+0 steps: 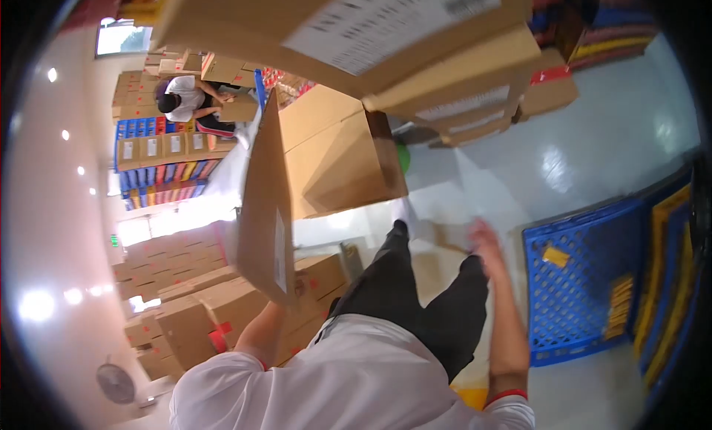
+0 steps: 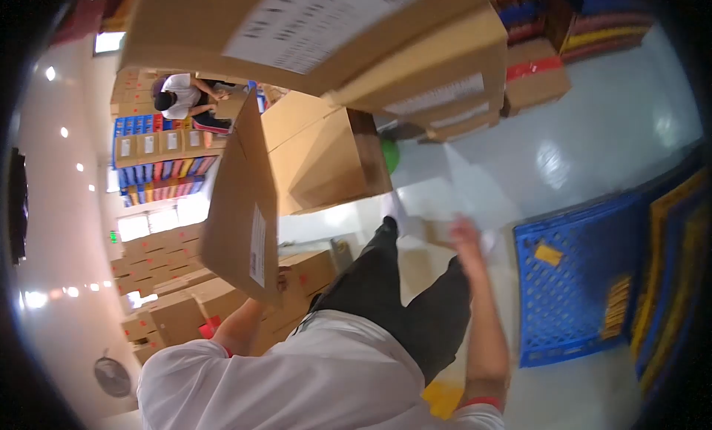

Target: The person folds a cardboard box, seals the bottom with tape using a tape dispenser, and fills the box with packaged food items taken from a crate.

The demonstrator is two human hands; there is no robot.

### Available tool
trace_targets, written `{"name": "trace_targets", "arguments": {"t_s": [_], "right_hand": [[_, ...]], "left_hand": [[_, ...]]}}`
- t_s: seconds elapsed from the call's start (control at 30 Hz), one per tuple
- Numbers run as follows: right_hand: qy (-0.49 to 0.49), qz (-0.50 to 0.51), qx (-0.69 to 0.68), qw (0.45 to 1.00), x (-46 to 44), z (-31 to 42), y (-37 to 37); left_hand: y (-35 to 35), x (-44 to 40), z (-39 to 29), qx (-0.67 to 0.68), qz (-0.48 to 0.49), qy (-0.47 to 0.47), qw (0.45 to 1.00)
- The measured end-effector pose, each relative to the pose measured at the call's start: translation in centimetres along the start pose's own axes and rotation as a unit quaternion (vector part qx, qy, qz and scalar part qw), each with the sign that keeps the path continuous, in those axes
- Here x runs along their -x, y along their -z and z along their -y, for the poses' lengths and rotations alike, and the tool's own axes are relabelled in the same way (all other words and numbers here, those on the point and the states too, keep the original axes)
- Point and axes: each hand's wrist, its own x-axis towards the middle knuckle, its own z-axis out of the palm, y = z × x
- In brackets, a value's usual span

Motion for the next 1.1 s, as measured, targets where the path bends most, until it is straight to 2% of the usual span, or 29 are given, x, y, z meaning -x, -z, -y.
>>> {"name": "trace_targets", "arguments": {"t_s": [0.07,0.13,0.2,0.23,0.27,0.3,0.33,0.4,0.43,0.47,0.5,0.53,0.6,0.63,0.67,0.7,0.73,0.77,0.8,0.87,0.93,1.0,1.1], "right_hand": [[0.003,0.181,-0.022,0.983,4.4,9.2,-10.2],[-0.026,0.300,-0.079,0.950,7.1,15.3,-19.6],[-0.043,0.350,-0.105,0.930,8.4,18.9,-26.2],[-0.027,0.330,-0.102,0.938,9.3,21.7,-29.4],[0.011,0.331,0.001,0.944,9.6,24.4,-32.1],[0.061,0.322,0.099,0.939,10.9,26.3,-34.0],[0.075,0.336,0.126,0.930,10.8,27.6,-36.0],[0.201,0.280,0.270,0.899,11.0,29.7,-40.2],[0.206,0.288,0.290,0.889,12.3,31.6,-43.6],[0.243,0.277,0.368,0.854,14.1,33.5,-46.6],[0.280,0.263,0.439,0.812,15.7,35.0,-49.7],[0.289,0.271,0.449,0.801,16.7,35.8,-52.5],[0.309,0.274,0.572,0.709,18.0,37.0,-57.7],[0.324,0.263,0.609,0.675,17.8,36.7,-60.0],[0.327,0.268,0.614,0.666,17.1,36.2,-61.5],[0.329,0.267,0.666,0.613,15.8,35.5,-62.6],[0.332,0.265,0.713,0.558,14.4,34.9,-63.6],[0.290,0.265,0.734,0.555,13.1,34.1,-64.3],[0.295,0.268,0.735,0.548,11.4,33.3,-64.2],[0.287,0.291,0.741,0.533,8.8,32.5,-63.6],[0.270,0.277,0.752,0.534,11.3,33.6,-65.0],[0.188,0.259,0.712,0.625,12.3,33.9,-65.1],[0.229,0.319,0.655,0.646,7.1,32.9,-61.5]], "left_hand": [[0.2,-1.9,0.8,0.031,-0.026,-0.069,0.997],[2.5,-4.6,0.8,-0.020,-0.117,-0.132,0.984],[4.3,-6.5,-0.2,-0.122,-0.238,-0.161,0.950],[3.7,-7.6,-0.9,-0.104,-0.266,-0.229,0.930],[3.9,-8.4,-1.9,-0.063,-0.272,-0.243,0.929],[4.4,-8.5,-2.0,-0.121,-0.267,-0.266,0.918],[4.1,-9.6,-3.3,-0.182,-0.262,-0.283,0.904],[2.9,-10.2,-6.3,-0.168,-0.251,-0.311,0.901],[2.4,-10.4,-7.7,-0.187,-0.244,-0.327,0.893],[1.9,-10.8,-9.7,-0.166,-0.246,-0.329,0.897],[1.5,-11.9,-11.7,-0.206,-0.255,-0.439,0.837],[1.2,-13.0,-13.9,-0.244,-0.265,-0.543,0.759],[-0.1,-7.9,-20.8,-0.241,-0.225,-0.610,0.721],[-0.2,-4.2,-24.1,-0.232,-0.210,-0.663,0.680],[-0.3,-0.9,-26.8,-0.224,-0.195,-0.711,0.637],[-0.1,1.2,-28.8,-0.216,-0.203,-0.711,0.637],[0.2,3.0,-30.5,-0.242,-0.195,-0.761,0.570],[0.5,3.8,-31.8,-0.268,-0.187,-0.804,0.497],[0.6,3.9,-32.7,-0.264,-0.195,-0.805,0.495],[0.6,4.1,-34.2,-0.440,-0.123,-0.743,0.490],[0.2,3.9,-34.6,-0.416,-0.118,-0.750,0.501],[-0.3,3.8,-33.9,-0.395,-0.107,-0.753,0.515],[-0.7,3.9,-33.3,-0.395,-0.112,-0.752,0.516]]}}
